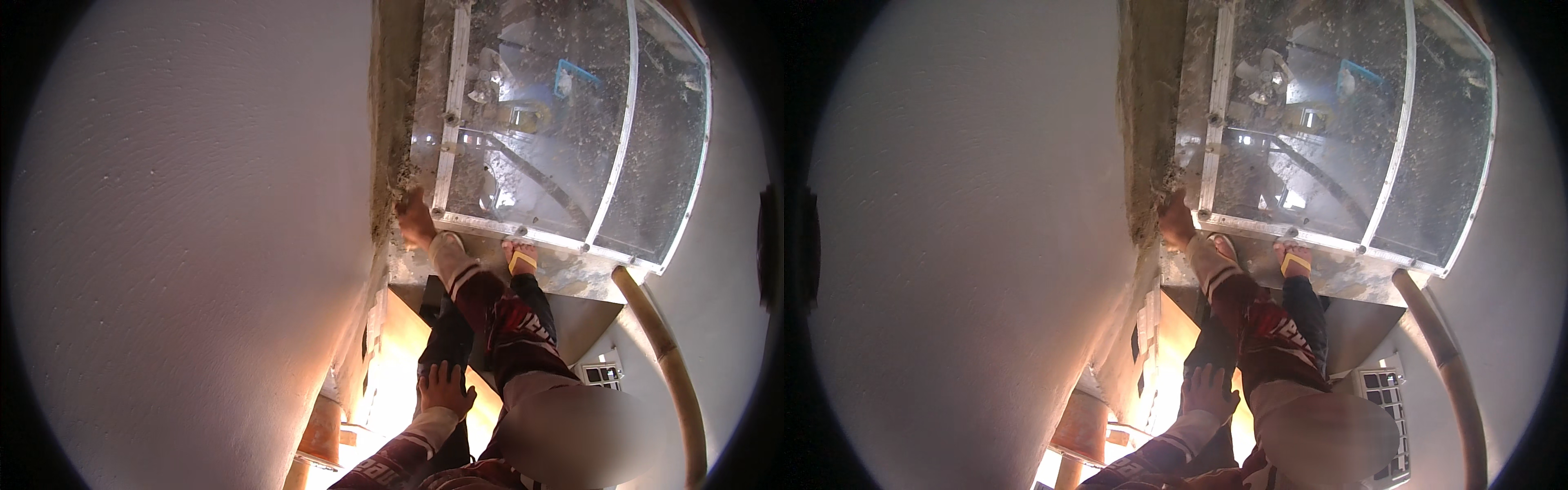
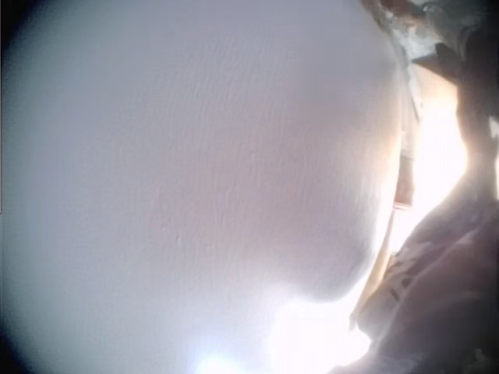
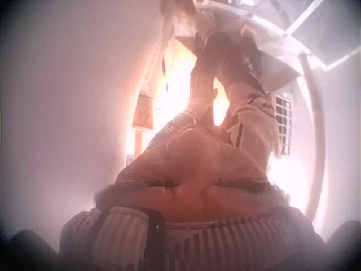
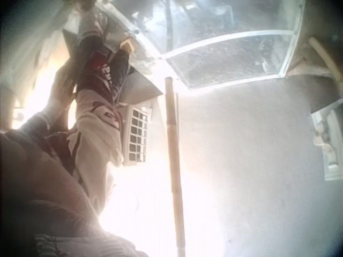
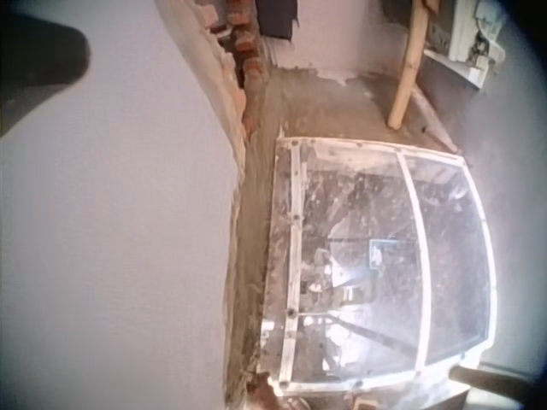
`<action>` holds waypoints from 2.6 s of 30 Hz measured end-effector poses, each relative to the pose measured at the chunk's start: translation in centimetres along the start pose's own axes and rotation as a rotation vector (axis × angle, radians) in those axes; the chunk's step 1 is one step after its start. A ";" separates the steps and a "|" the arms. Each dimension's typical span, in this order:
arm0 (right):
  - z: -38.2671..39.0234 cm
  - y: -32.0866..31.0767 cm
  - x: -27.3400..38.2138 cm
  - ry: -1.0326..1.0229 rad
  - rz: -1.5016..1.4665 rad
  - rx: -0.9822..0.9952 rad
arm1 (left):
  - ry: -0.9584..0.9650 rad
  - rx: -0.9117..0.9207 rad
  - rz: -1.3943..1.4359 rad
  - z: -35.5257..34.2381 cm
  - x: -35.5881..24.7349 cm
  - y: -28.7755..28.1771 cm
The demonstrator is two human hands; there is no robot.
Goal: The person applies cement to a wall using a trowel and a bucket. They repeatedly scoop cement from the bucket and spread it along the wall surface, smoothing it with the trowel.
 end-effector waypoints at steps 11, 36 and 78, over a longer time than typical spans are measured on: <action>-4.9 0.0 -3.2 0.146 -0.289 -0.232 | 0.034 0.008 -0.001 -0.1 -0.3 0.3; 2.0 1.7 -1.1 0.198 -0.339 0.068 | 0.013 0.008 0.001 0.0 0.4 0.7; -5.5 -14.5 13.9 0.136 -0.819 0.145 | 0.031 0.025 -0.113 0.4 -0.5 0.4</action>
Point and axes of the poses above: each hand's wrist, its own z-axis away from the middle knuckle, its own y-axis out of the palm, x = y × z, the point moved 2 cm from there along -z, towards the middle knuckle, and after that the axes turned 8 degrees about z, right-handed, at the moved point
